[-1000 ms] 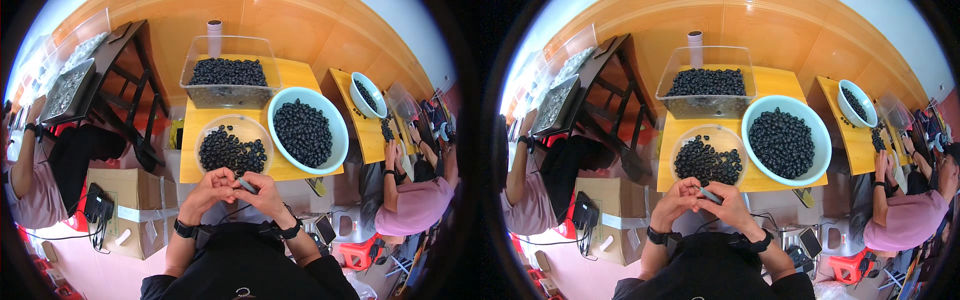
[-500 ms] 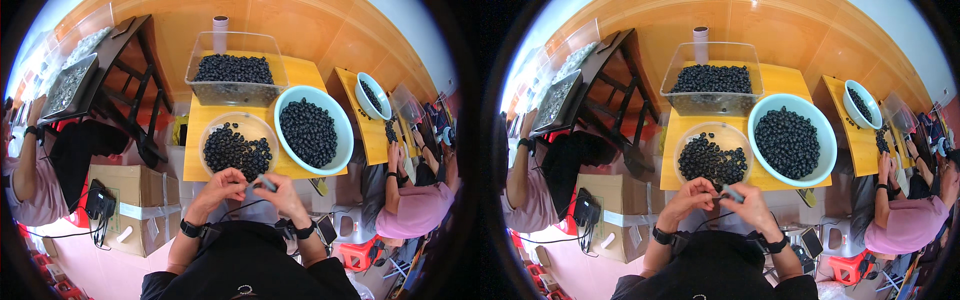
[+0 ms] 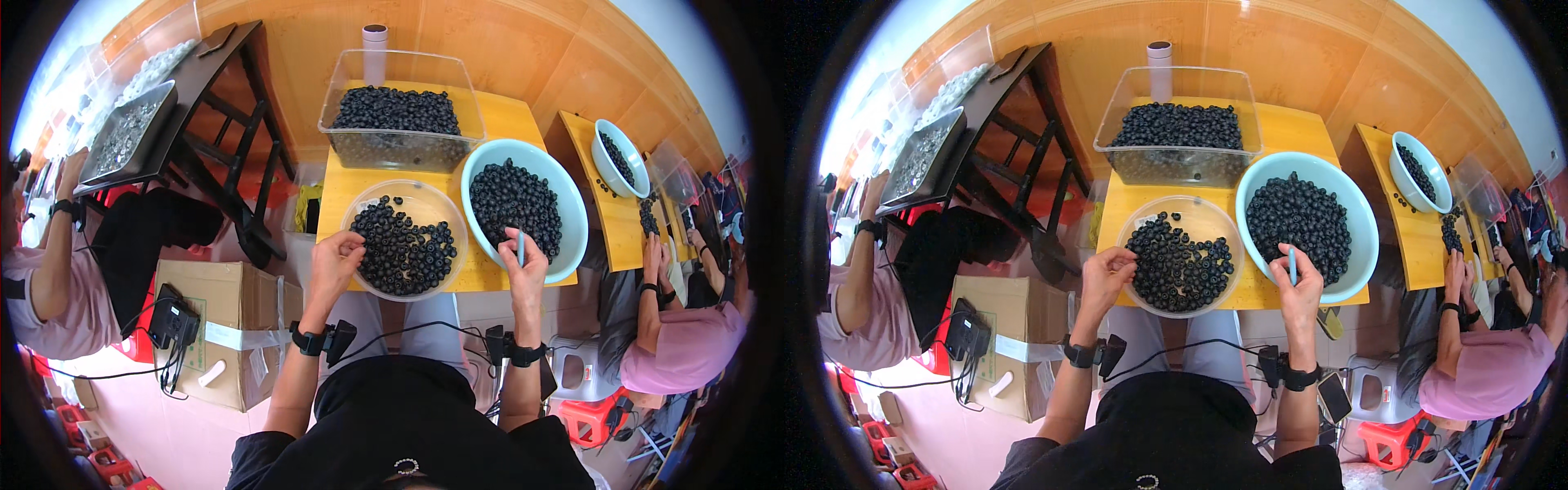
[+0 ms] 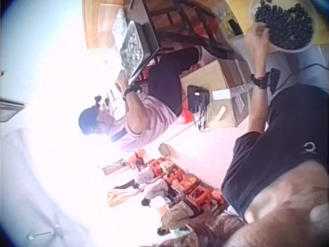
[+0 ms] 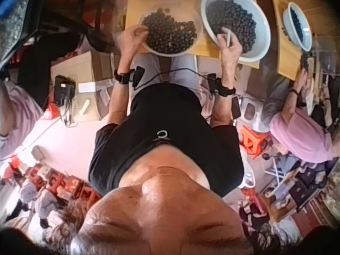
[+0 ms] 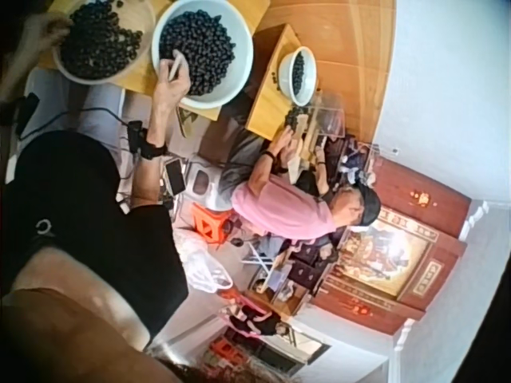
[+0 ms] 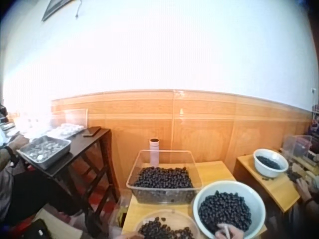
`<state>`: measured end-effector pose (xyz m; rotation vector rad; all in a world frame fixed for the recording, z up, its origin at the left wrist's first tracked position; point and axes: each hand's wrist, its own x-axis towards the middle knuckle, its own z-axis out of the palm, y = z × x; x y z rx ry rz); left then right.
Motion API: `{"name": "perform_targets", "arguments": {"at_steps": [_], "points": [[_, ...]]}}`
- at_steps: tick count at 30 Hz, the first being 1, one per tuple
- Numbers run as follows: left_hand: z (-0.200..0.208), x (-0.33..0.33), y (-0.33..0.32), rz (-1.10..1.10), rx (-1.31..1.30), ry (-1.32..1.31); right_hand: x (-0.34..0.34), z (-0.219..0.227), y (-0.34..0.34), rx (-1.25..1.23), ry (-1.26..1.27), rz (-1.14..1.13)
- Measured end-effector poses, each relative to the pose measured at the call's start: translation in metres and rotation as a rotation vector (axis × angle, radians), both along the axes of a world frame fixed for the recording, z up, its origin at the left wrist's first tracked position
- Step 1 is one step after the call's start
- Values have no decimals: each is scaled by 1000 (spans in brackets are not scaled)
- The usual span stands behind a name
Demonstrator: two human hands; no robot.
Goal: Inspecting and sorting small black plastic or rubber components from containers into bowls at a workstation.
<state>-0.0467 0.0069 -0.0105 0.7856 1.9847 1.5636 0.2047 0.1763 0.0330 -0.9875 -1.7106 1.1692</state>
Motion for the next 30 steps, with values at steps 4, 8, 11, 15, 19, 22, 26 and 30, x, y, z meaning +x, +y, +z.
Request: {"name": "perform_targets", "arguments": {"at_steps": [4, 8, 11, 15, 19, 22, 26, 30], "points": [[-1, 19, 26, -164, -19, 244, 1, -6, -3, -54, 42, -65], [0, 40, 45, -244, -67, 462, 2, -9, -6, -38, 14, -70], [-6, 44, 49, -292, -99, 594, 5, -6, -6, -35, -10, -71], [-15, 45, 53, -288, -99, 705, 4, -11, -6, -24, 7, -76], [-18, 48, 54, -307, -120, 812, 5, -14, -5, -51, -10, -90], [-21, 35, 51, -335, -29, 675, 6, -15, -5, -40, -15, -86], [-12, 26, 35, -409, 175, -396, 2, -1, -14, 110, -86, -46], [14, 33, 16, -436, 348, -970, -5, 12, -34, 192, -139, 147]]}}
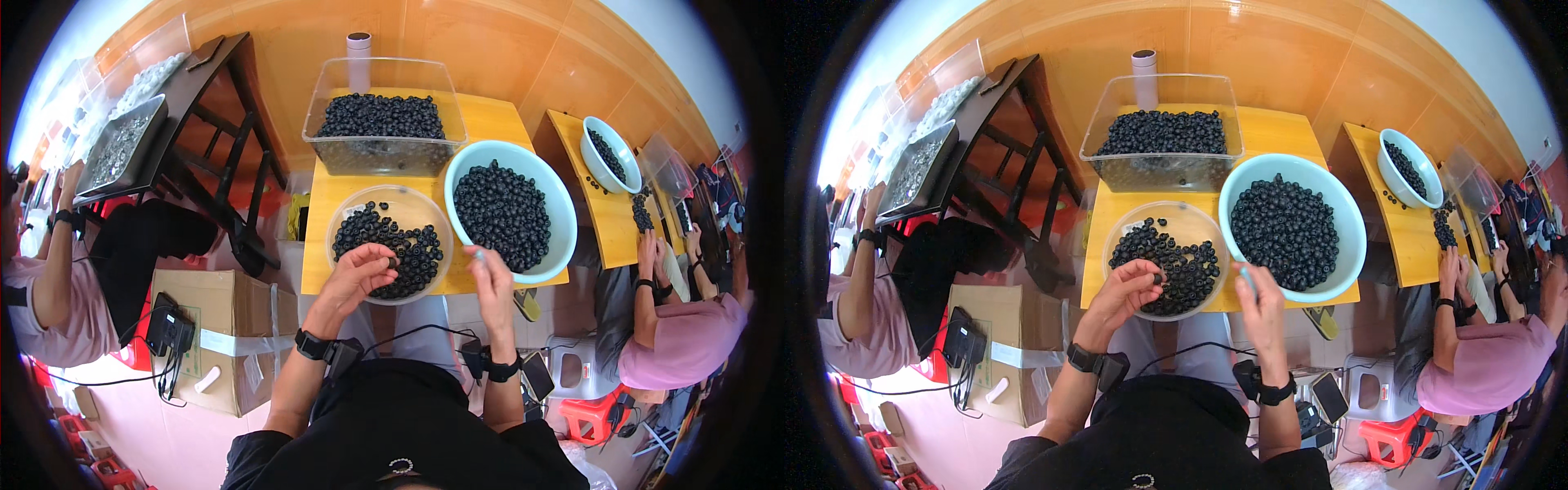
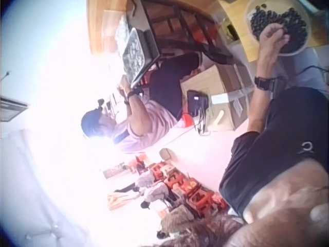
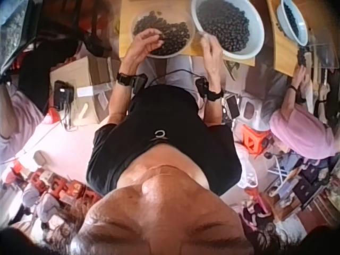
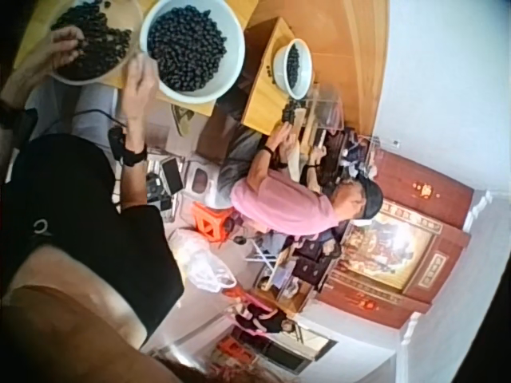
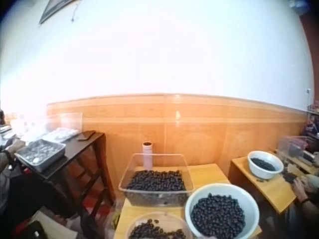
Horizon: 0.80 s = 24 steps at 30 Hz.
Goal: Inspecting and sorting small black plastic or rubber components from containers into bowls at a workstation.
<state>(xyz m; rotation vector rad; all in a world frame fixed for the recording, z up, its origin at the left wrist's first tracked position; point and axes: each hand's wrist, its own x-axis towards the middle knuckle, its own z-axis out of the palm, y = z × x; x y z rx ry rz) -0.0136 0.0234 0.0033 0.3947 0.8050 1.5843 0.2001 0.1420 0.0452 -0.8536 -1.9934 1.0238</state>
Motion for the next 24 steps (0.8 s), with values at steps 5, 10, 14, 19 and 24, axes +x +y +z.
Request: {"name": "perform_targets", "arguments": {"at_steps": [5, 10, 14, 19, 24], "points": [[9, 10, -9, -60, 45, -189, -26, 0, -30, 20, 46, 190], [7, 12, -11, -69, 77, -244, -31, 17, -41, 130, -67, 285], [7, 13, -14, -75, 96, -240, -34, 20, -42, 220, -95, 320], [7, 14, -16, -84, 111, -235, -36, 19, -41, 300, -66, 343], [11, 15, -16, -97, 116, -276, -37, 19, -41, 317, -58, 331]]}}
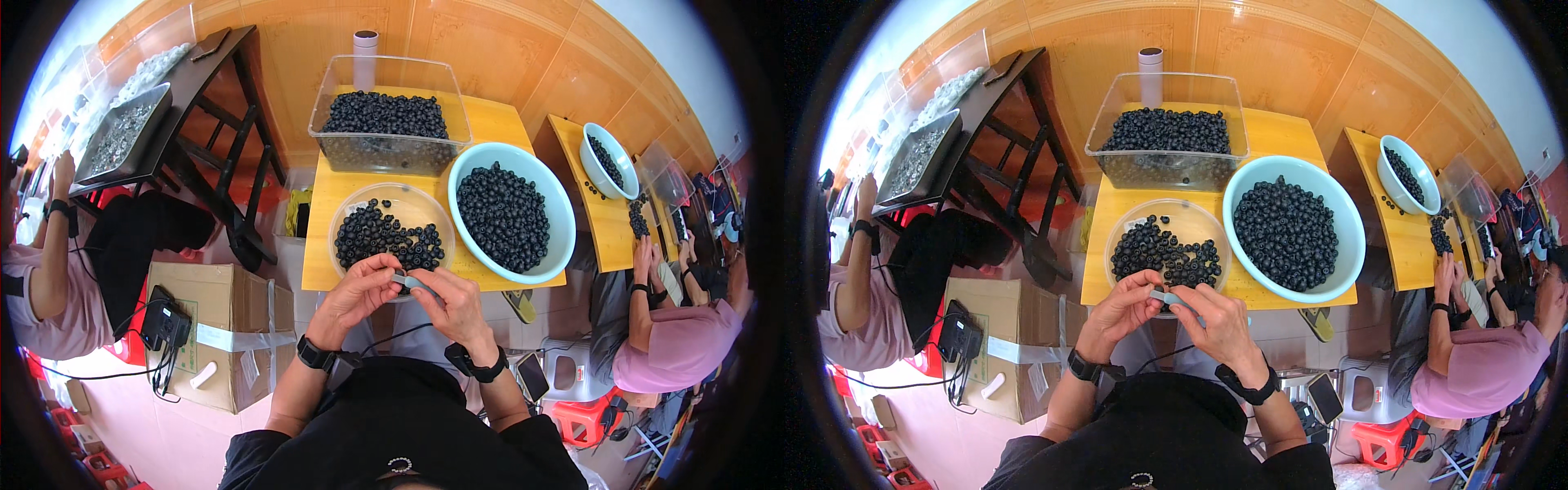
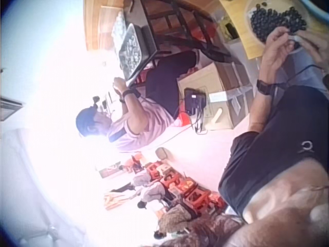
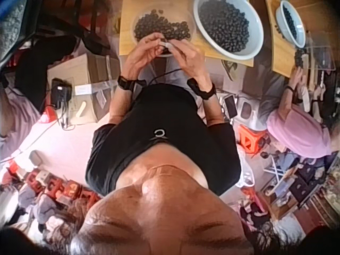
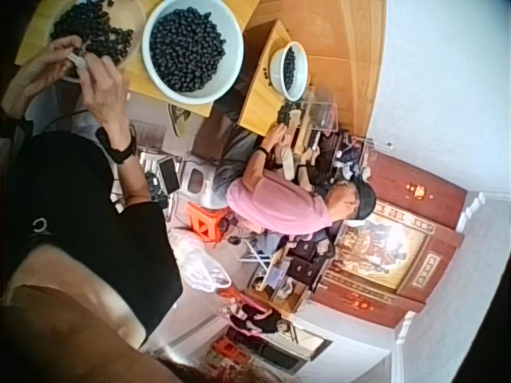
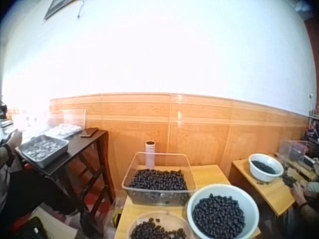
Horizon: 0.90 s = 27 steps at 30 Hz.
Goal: Inspecting and sorting small black plastic or rubber components from containers into bowls at a workstation.
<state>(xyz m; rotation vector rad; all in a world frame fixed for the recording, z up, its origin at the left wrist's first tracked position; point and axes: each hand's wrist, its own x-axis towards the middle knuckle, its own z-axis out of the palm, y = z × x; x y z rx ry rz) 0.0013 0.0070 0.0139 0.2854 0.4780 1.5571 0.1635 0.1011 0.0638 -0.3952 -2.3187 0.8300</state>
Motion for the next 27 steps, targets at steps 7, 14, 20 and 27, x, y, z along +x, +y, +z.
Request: {"name": "perform_targets", "arguments": {"at_steps": [7, 14, 20, 27], "points": [[-5, -1, -1, -14, 28, 3, 1, 0, 0, -4, -57, -3], [9, -2, -8, -63, 143, 16, 5, -24, 32, -24, -10, -213], [9, -1, -7, 39, 6, 31, 0, -11, 14, -112, 53, -108], [3, -2, -8, 58, 0, -30, -3, 10, -3, -65, -3, 19]]}}
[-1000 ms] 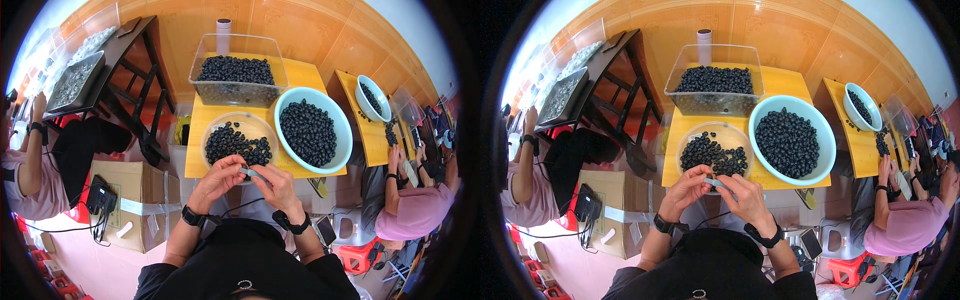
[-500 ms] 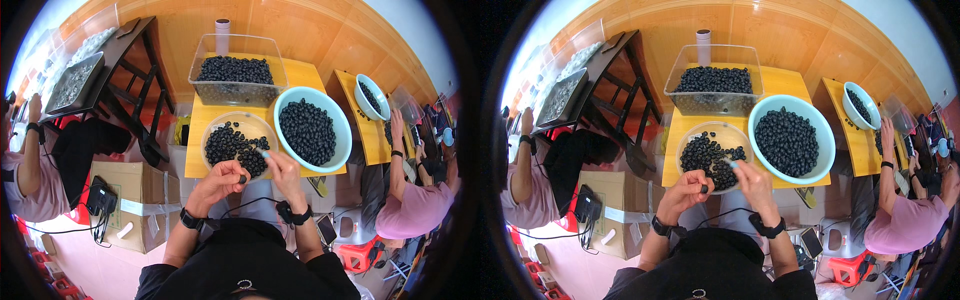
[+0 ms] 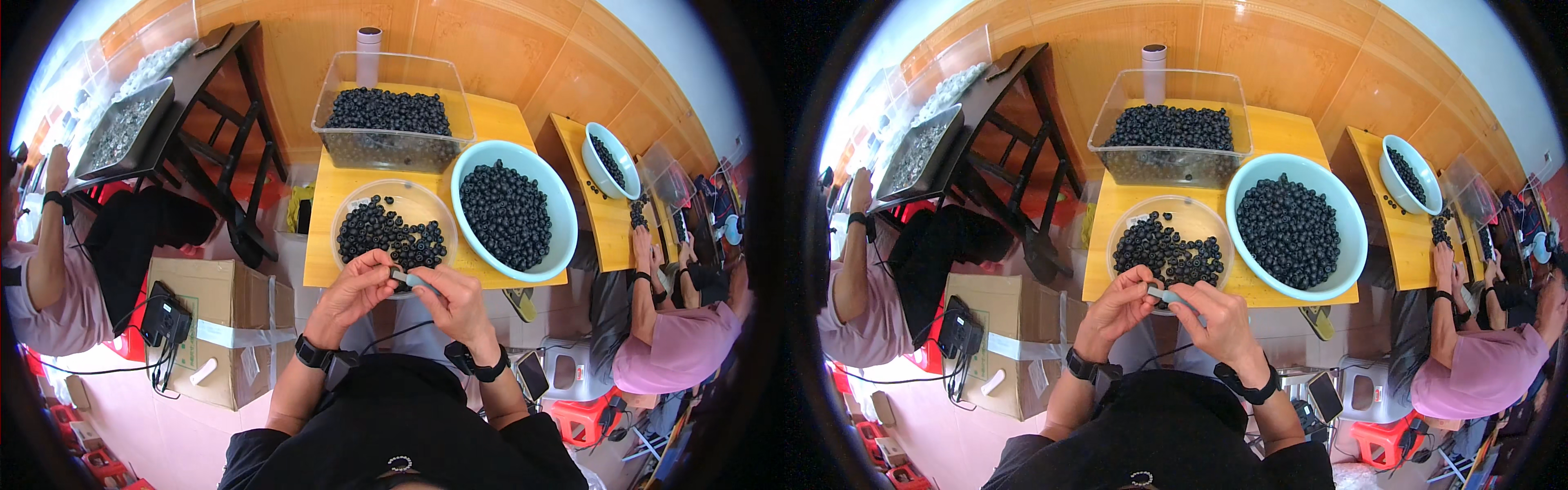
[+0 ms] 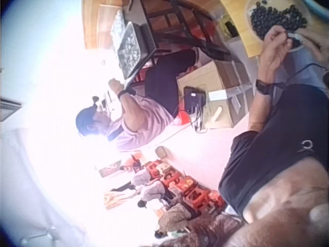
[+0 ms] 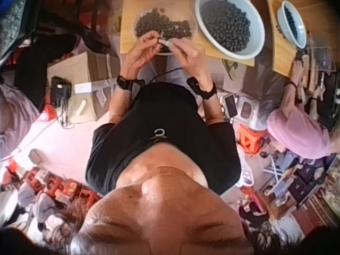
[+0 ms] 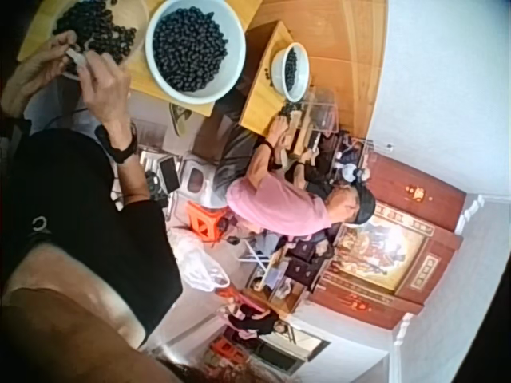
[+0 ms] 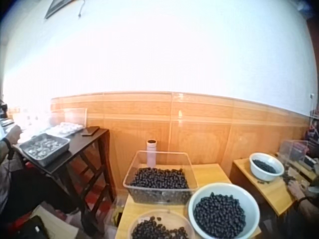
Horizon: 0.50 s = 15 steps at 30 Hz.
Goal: Inspecting and sorting small black plastic or rubber components from containers into bowls at a workstation.
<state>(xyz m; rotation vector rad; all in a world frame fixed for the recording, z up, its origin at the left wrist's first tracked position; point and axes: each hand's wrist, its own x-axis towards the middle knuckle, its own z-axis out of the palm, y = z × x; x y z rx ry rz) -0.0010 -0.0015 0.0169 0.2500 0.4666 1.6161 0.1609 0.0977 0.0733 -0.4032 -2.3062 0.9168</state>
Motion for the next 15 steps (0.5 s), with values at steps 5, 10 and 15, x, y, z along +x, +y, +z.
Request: {"name": "perform_targets", "arguments": {"at_steps": [5, 10, 15], "points": [[-3, 0, 1, -27, 53, -23, -1, -3, -1, 59, 25, 24], [-3, -1, 0, -39, 61, -46, -2, -3, -1, 61, 28, 37], [-7, -3, -1, -68, 72, -54, -1, -2, 1, 19, -14, 23]]}}
